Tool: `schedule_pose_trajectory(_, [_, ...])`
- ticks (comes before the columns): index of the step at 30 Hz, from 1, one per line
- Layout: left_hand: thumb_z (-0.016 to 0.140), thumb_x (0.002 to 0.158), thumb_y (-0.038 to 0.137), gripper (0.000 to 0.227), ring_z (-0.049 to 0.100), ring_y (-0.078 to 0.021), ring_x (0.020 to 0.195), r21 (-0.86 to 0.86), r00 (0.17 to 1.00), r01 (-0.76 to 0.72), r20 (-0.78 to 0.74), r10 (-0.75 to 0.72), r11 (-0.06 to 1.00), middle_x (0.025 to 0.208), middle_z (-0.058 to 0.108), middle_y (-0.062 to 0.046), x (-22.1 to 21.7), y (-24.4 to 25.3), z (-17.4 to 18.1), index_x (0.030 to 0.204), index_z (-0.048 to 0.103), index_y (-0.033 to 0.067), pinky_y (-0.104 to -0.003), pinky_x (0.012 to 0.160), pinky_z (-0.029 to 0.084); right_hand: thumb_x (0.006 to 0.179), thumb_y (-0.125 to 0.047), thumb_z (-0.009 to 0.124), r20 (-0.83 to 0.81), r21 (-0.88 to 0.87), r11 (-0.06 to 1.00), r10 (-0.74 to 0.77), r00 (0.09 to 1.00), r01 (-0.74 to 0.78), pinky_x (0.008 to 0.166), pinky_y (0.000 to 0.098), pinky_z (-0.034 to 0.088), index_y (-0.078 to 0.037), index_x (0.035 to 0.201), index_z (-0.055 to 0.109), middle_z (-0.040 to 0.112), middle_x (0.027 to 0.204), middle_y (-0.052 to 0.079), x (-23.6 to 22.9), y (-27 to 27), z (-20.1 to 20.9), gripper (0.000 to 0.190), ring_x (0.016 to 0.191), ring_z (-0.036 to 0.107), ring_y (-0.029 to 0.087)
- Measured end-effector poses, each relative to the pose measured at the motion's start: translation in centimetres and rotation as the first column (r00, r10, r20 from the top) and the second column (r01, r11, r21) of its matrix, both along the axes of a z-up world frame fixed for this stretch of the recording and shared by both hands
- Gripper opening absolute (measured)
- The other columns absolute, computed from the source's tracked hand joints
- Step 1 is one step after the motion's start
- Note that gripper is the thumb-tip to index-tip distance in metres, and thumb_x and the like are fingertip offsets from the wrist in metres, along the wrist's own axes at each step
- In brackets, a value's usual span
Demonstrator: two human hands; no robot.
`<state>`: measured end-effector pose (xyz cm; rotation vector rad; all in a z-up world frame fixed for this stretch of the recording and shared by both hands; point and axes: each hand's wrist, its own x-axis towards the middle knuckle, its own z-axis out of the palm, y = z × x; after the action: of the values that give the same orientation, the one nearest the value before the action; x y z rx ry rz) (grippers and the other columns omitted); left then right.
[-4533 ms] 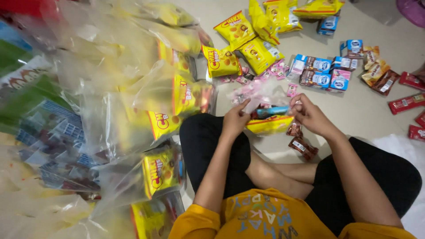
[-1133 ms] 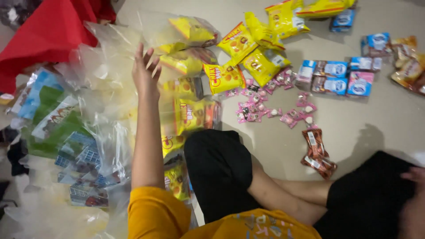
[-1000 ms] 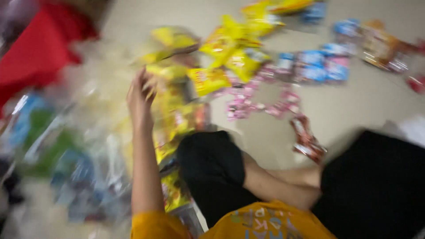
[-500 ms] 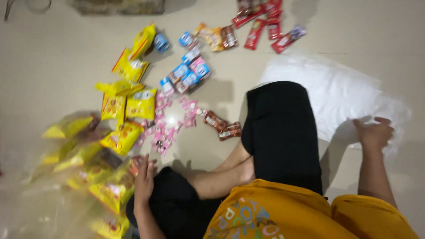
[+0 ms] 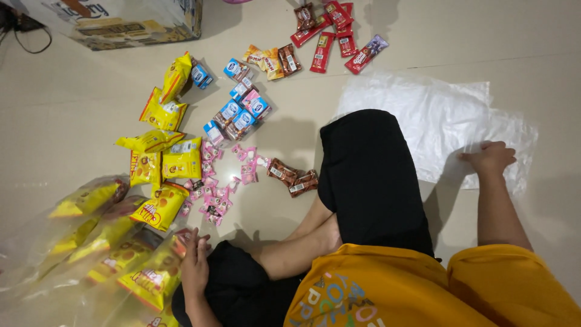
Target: Picking up various snack packages and candies from the floor and placing them into clear plastic bags.
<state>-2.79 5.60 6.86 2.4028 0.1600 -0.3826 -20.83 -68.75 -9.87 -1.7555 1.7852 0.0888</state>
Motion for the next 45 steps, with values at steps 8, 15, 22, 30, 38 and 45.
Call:
schedule_pose_trajectory(8, [0.042, 0.101, 0.044, 0.058, 0.071, -0.0218, 0.11, 0.002, 0.992, -0.087, -0.092, 0.087, 0.996, 0.13, 0.07, -0.003, -0.1, -1.4, 1.8, 0.155, 0.045, 0.0218, -0.033, 0.099, 0.047, 0.067, -0.012, 0.096, 0.385, 0.059, 0.943, -0.324, 0.864, 0.327, 0.101, 0.0451, 0.056, -0.011, 0.123, 0.044, 0.048, 0.139, 0.016, -0.7, -1.7, -4.7, 0.077, 0.123, 0.052, 0.032])
schedule_pose_trajectory(15, [0.048, 0.099, 0.044, 0.052, 0.066, -0.018, 0.12, 0.098, 0.994, -0.05, -0.095, 0.059, 0.994, 0.13, 0.071, -0.001, 0.5, -1.2, 1.6, 0.147, 0.054, 0.0267, -0.033, 0.101, 0.045, 0.088, -0.004, 0.09, 0.777, -0.353, 0.932, 0.242, 0.581, 0.084, 0.084, 0.0263, 0.06, -0.015, 0.097, 0.074, 0.075, 0.097, 0.001, 5.1, 4.0, 4.8, 0.021, 0.091, 0.069, 0.012])
schedule_pose_trajectory(22, [0.055, 0.099, 0.028, 0.044, 0.07, -0.0171, 0.11, -0.076, 0.997, -0.018, 0.074, 0.024, 0.997, 0.123, 0.075, -0.007, -0.6, -1.7, 1.3, 0.141, 0.06, 0.0146, -0.029, 0.101, 0.047, 0.105, -0.005, 0.074, 0.591, -0.713, 0.64, 0.768, 0.246, -0.287, 0.097, 0.0388, 0.045, -0.007, 0.102, 0.07, 0.07, 0.102, 0.009, 14.0, 20.7, 22.8, 0.005, 0.101, 0.062, 0.026])
schedule_pose_trajectory(30, [0.06, 0.09, 0.052, 0.059, 0.064, -0.014, 0.101, -0.849, 0.91, -0.409, -0.405, 0.085, 0.334, 0.123, 0.067, -0.002, -7.9, -11.8, -6.0, 0.139, 0.056, 0.0204, -0.031, 0.075, 0.054, 0.091, -0.038, 0.067, 0.307, -0.689, -0.08, 0.869, -0.389, -0.72, 0.102, 0.0488, 0.028, -0.027, 0.103, 0.067, 0.07, 0.12, -0.003, 8.0, 41.9, 20.9, 0.016, 0.108, 0.063, 0.023])
schedule_pose_trajectory(38, [0.084, 0.084, 0.017, 0.022, 0.068, -0.0136, 0.068, -0.709, 0.886, -0.435, -0.226, 0.406, 0.556, 0.077, 0.072, -0.007, -8.2, -13.6, -1.3, 0.096, 0.073, 0.0023, -0.027, 0.062, 0.053, 0.091, -0.042, 0.063, 0.611, -0.131, 0.519, 0.713, 0.343, -0.845, 0.112, 0.0562, 0.027, -0.007, 0.133, 0.06, 0.056, 0.131, 0.021, 14.1, 33.8, 19.1, 0.055, 0.126, 0.046, 0.039])
schedule_pose_trajectory(45, [0.089, 0.08, 0.014, 0.035, 0.071, -0.0182, 0.075, -0.677, 0.842, -0.499, -0.23, 0.488, 0.542, 0.088, 0.078, -0.016, -9.1, -9.8, -4.0, 0.108, 0.074, -0.0018, -0.033, 0.07, 0.059, 0.084, -0.042, 0.076, -0.082, -0.104, -0.031, 0.996, -0.023, -0.994, 0.124, 0.0582, 0.002, -0.03, 0.136, 0.065, 0.08, 0.119, 0.006, 20.8, 27.1, 0.1, 0.054, 0.129, 0.063, 0.026])
